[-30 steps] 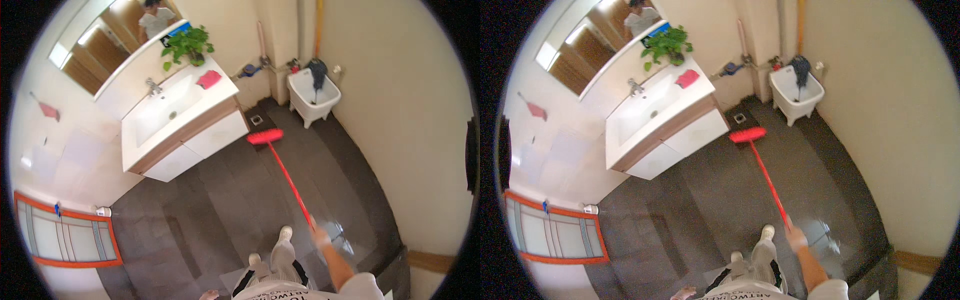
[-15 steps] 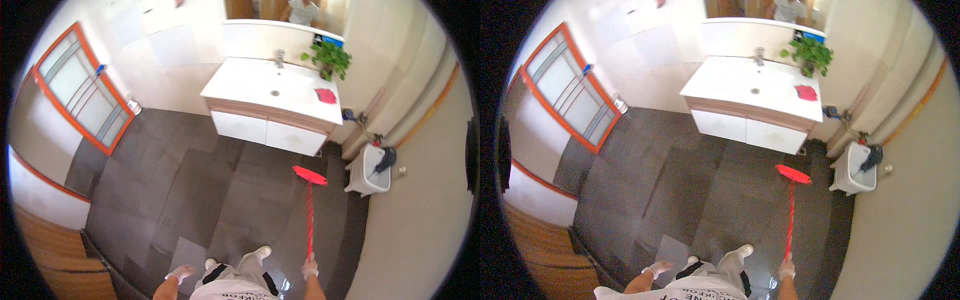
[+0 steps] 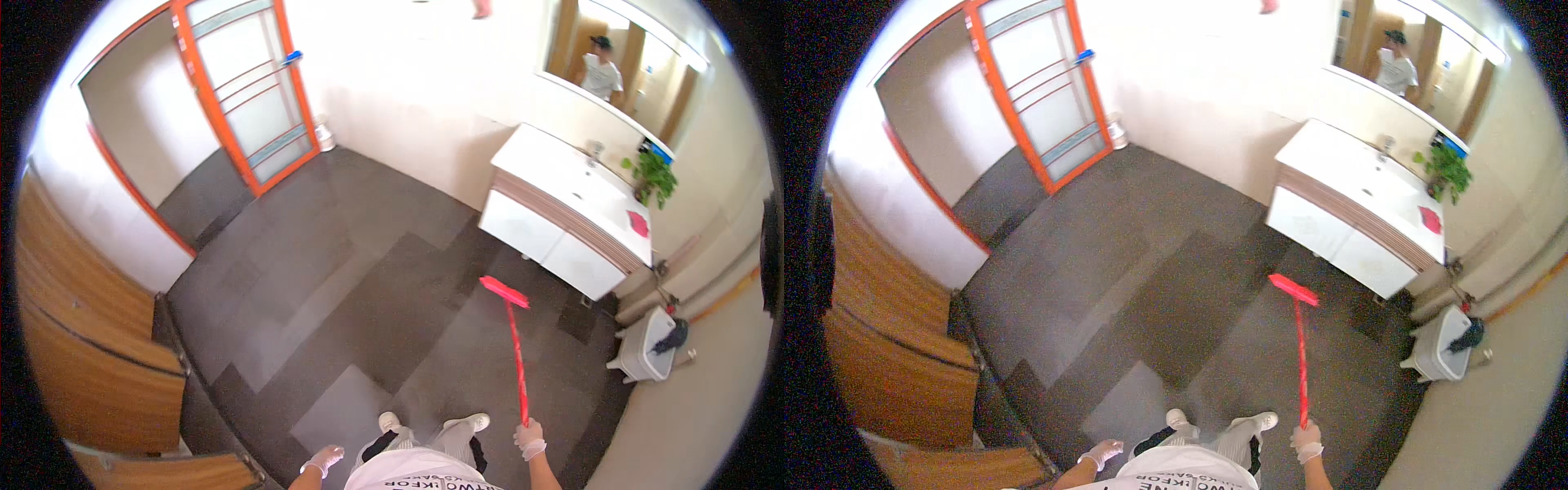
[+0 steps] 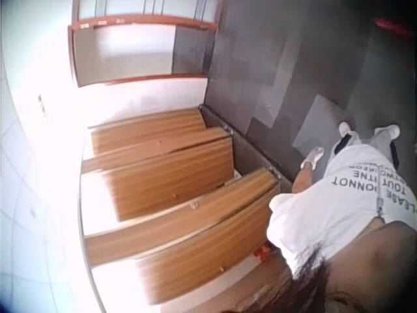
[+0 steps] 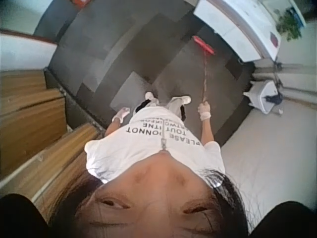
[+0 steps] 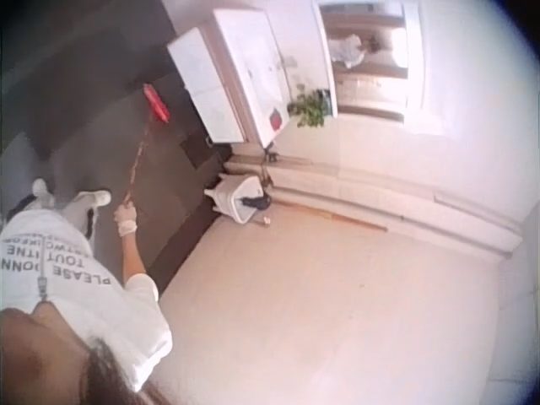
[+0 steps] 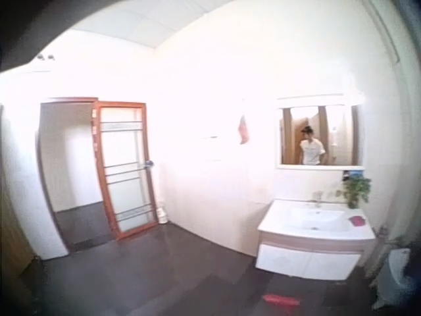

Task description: Sweeping water across a tiled bathroom floor using a broom.

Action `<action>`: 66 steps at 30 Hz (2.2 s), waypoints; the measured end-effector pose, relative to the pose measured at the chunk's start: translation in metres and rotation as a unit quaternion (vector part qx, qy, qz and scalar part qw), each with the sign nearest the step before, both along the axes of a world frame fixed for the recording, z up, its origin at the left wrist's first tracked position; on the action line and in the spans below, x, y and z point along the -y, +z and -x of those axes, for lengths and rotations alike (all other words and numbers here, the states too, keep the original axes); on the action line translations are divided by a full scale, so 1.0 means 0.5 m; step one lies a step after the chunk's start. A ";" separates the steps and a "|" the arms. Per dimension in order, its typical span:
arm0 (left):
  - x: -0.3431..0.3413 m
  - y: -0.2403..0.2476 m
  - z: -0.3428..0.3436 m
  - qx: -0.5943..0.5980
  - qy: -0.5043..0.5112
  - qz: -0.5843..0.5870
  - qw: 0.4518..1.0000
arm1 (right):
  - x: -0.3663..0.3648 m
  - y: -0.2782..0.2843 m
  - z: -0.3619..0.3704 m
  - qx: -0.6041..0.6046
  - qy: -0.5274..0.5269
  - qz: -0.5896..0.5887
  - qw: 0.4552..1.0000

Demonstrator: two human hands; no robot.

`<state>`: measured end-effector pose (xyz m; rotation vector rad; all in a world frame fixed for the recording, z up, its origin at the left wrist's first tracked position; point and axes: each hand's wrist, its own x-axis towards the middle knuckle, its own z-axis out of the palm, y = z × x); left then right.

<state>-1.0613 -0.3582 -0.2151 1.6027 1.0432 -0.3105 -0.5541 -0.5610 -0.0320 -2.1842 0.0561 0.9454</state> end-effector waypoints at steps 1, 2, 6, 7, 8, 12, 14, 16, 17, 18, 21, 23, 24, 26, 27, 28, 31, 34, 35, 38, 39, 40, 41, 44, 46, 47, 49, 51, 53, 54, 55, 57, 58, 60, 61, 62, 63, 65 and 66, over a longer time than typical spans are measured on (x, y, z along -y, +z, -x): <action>0.008 0.018 0.031 -0.066 0.057 0.004 0.996 | -0.029 -0.008 0.035 -0.016 0.033 -0.013 0.999; 0.018 0.035 0.058 -0.110 0.089 0.011 0.990 | -0.059 -0.015 0.068 -0.004 0.065 0.008 0.998; 0.074 0.065 0.180 -0.099 0.330 0.037 0.938 | -0.222 -0.039 0.165 0.010 0.285 0.020 0.958; 0.092 0.059 0.207 -0.112 0.329 -0.007 0.938 | -0.273 -0.040 0.185 0.051 0.365 0.052 0.928; 0.111 0.052 0.236 -0.101 0.294 -0.062 0.949 | -0.324 -0.040 0.205 0.071 0.398 0.035 0.914; 0.228 0.041 0.277 -0.040 0.626 0.147 0.765 | -0.564 -0.029 0.290 0.075 0.536 0.032 0.840; 0.251 0.050 0.241 -0.086 0.583 0.140 0.796 | -0.680 -0.019 0.342 0.185 0.626 -0.016 0.757; 0.231 0.075 0.197 -0.117 0.515 0.127 0.839 | -0.796 -0.014 0.399 0.187 0.678 -0.017 0.711; 0.204 0.091 0.179 -0.124 0.494 0.127 0.851 | -0.850 -0.014 0.426 0.190 0.696 -0.045 0.691; 0.168 0.106 0.164 -0.127 0.480 0.125 0.859 | -0.903 -0.015 0.453 0.200 0.710 -0.019 0.675; 0.043 0.143 0.116 -0.131 0.448 0.118 0.876 | -1.033 -0.014 0.498 0.175 0.729 0.017 0.662; -0.048 0.154 0.093 -0.136 0.428 0.109 0.887 | -1.107 -0.023 0.504 0.148 0.734 0.004 0.663; -0.090 0.158 0.085 -0.138 0.420 0.105 0.891 | -1.139 -0.031 0.495 0.141 0.733 0.045 0.664; -0.176 0.175 0.079 -0.144 0.404 0.097 0.898 | -1.181 -0.044 0.436 0.124 0.720 0.003 0.682; -0.213 0.184 0.078 -0.145 0.401 0.095 0.900 | -1.188 -0.052 0.395 0.115 0.704 0.033 0.700; -0.250 0.194 0.081 -0.144 0.399 0.091 0.901 | -1.187 -0.058 0.350 0.108 0.687 0.105 0.711; -0.360 0.222 0.092 -0.118 0.440 0.074 0.887 | -1.115 -0.044 0.174 0.080 0.621 0.211 0.751; -0.464 0.233 0.085 0.003 0.563 0.076 0.823 | -0.962 0.016 0.043 0.078 0.540 0.321 0.774; -0.506 0.228 0.083 -0.042 0.556 0.067 0.827 | -0.906 0.039 0.015 0.076 0.510 0.357 0.779; -0.593 0.212 0.071 -0.056 0.541 0.117 0.831 | -0.762 0.090 -0.042 0.042 0.435 0.436 0.787; -0.615 0.209 0.072 -0.028 0.538 0.114 0.835 | -0.723 0.099 -0.049 0.068 0.412 0.477 0.773; -0.626 0.207 0.071 -0.050 0.575 0.111 0.809 | -0.697 0.108 -0.055 0.076 0.379 0.512 0.767; -0.648 0.199 0.071 -0.019 0.546 0.112 0.830 | -0.690 0.104 -0.053 0.125 0.315 0.507 0.793; -0.662 0.206 0.092 -0.011 0.562 0.092 0.822 | -0.808 0.056 -0.056 0.119 0.376 0.461 0.795; -0.700 0.189 0.110 -0.048 0.555 0.091 0.825 | -0.978 0.004 -0.017 0.134 0.449 0.433 0.770; -0.720 0.181 0.119 -0.062 0.544 0.094 0.831 | -1.066 -0.018 0.010 0.147 0.483 0.415 0.757; -0.759 0.162 0.170 -0.054 0.499 0.099 0.859 | -1.231 -0.044 0.097 0.164 0.536 0.382 0.735; -0.803 0.137 0.211 -0.097 0.518 0.090 0.845 | -1.381 -0.051 0.189 0.182 0.575 0.352 0.716; -0.846 0.109 0.265 -0.123 0.515 0.087 0.844 | -1.512 -0.044 0.282 0.193 0.600 0.334 0.701; -0.860 0.098 0.290 -0.125 0.520 0.116 0.837 | -1.568 -0.039 0.320 0.199 0.611 0.327 0.693; -0.876 0.083 0.320 -0.093 0.520 0.149 0.836 | -1.616 -0.031 0.362 0.206 0.620 0.325 0.684; -0.899 0.053 0.395 -0.112 0.517 0.110 0.842 | -1.692 -0.012 0.435 0.214 0.635 0.319 0.670; -0.913 0.042 0.404 -0.098 0.494 0.073 0.861 | -1.718 -0.013 0.447 0.214 0.642 0.318 0.664; -0.951 0.013 0.463 -0.107 0.543 0.110 0.826 | -1.763 0.000 0.496 0.218 0.656 0.313 0.652; -0.980 0.004 0.492 -0.074 0.569 0.136 0.808 | -1.785 0.006 0.524 0.218 0.663 0.304 0.648; -0.996 0.004 0.519 -0.101 0.574 0.138 0.801 | -1.809 0.009 0.563 0.222 0.670 0.290 0.646; -1.003 0.012 0.540 -0.113 0.532 0.077 0.835 | -1.850 0.008 0.609 0.208 0.674 0.265 0.657; -1.021 0.035 0.577 -0.042 0.631 0.052 0.773 | -2.000 -0.013 0.738 0.035 0.582 0.168 0.795; -1.008 0.060 0.576 0.072 0.739 0.069 0.666 | -2.096 -0.034 0.822 0.134 0.703 0.176 0.675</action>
